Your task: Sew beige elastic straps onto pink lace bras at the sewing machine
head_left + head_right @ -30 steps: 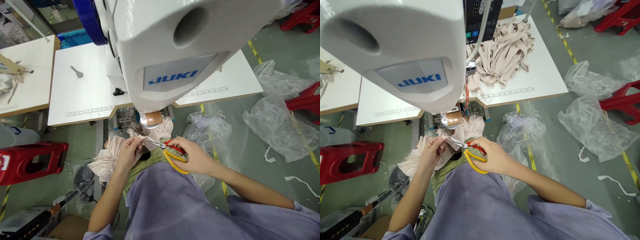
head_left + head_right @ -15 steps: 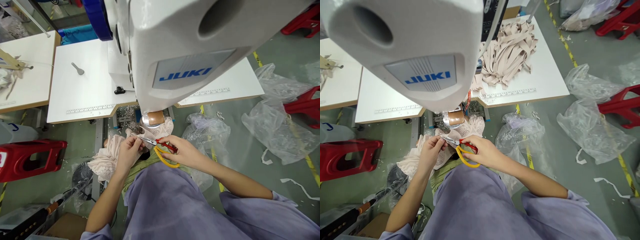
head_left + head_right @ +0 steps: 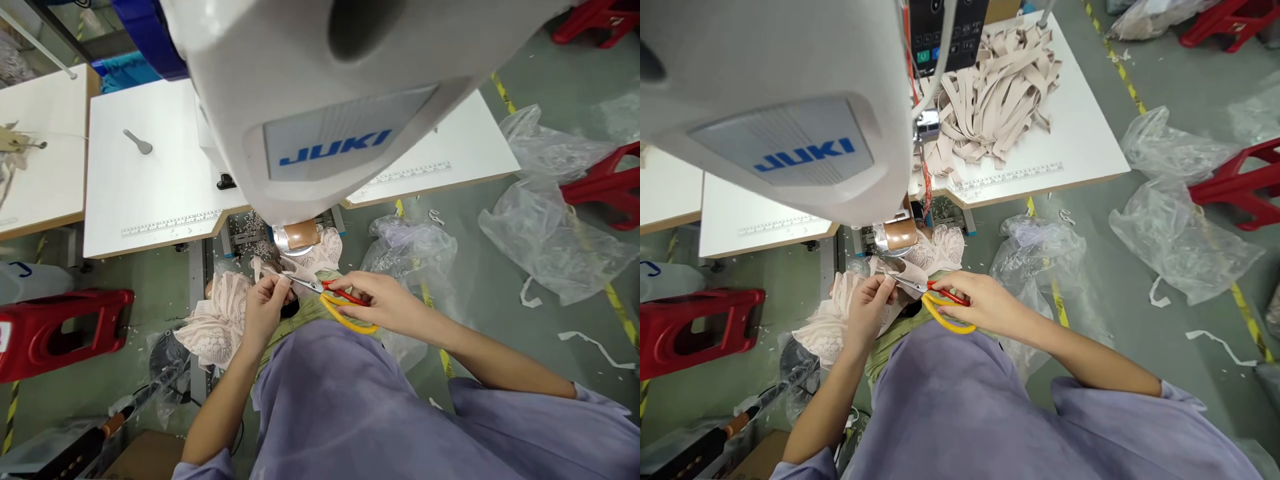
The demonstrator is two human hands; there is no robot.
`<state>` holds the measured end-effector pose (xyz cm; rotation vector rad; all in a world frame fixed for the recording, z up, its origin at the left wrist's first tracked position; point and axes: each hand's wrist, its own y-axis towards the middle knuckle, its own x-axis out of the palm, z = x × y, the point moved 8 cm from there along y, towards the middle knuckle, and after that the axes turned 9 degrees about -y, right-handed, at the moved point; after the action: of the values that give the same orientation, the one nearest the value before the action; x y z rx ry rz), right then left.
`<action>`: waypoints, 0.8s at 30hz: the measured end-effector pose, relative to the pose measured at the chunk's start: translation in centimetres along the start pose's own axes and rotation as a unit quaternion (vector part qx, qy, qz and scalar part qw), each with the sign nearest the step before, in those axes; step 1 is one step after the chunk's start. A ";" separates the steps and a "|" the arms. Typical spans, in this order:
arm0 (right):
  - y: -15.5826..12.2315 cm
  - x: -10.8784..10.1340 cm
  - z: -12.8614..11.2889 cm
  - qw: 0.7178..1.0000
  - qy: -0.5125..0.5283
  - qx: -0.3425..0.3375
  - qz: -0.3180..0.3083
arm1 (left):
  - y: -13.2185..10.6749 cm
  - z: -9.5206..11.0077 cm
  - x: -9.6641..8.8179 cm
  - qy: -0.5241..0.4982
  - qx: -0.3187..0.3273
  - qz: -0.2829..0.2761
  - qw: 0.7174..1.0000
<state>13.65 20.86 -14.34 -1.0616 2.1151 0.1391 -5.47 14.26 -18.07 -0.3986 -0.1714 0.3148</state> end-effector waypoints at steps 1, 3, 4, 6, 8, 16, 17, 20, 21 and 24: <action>-0.2 0.0 0.3 1.000 0.007 0.008 -0.004 | 0.0 0.0 0.3 0.008 0.005 -0.007 1.000; -0.4 0.0 0.8 0.999 0.020 0.023 -0.012 | -0.1 0.1 0.9 0.031 0.015 -0.014 0.999; -0.4 0.0 0.9 0.999 0.025 0.028 -0.014 | -0.1 0.2 1.1 0.042 0.019 -0.014 0.999; -0.4 0.2 1.1 0.999 0.036 0.034 -0.015 | 0.0 0.2 1.3 0.058 0.022 -0.010 0.998; -0.2 0.5 1.2 0.998 0.051 0.034 -0.013 | -0.1 0.1 1.2 0.064 0.015 0.001 0.998; -1.7 -1.5 3.7 0.997 0.021 0.061 0.037 | -0.4 -0.7 1.3 -0.066 -0.033 0.023 0.997; -1.8 -2.4 4.6 0.996 0.003 0.077 0.042 | -0.4 -0.9 1.3 -0.094 -0.044 0.027 0.994; -1.0 -6.6 8.3 0.985 -0.067 0.136 0.086 | -0.4 -0.6 1.9 -0.140 -0.062 0.032 0.988; -0.2 -8.5 9.7 0.977 -0.099 0.154 0.114 | -0.5 -0.3 2.4 -0.143 -0.064 0.029 0.987; 2.7 -14.2 13.0 0.940 -0.213 0.172 0.201 | -0.6 1.2 5.2 -0.114 -0.064 -0.006 0.991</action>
<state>24.50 37.04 -14.74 -0.3437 1.8384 0.1692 -0.72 15.83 -16.23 -0.4891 -0.4191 0.3387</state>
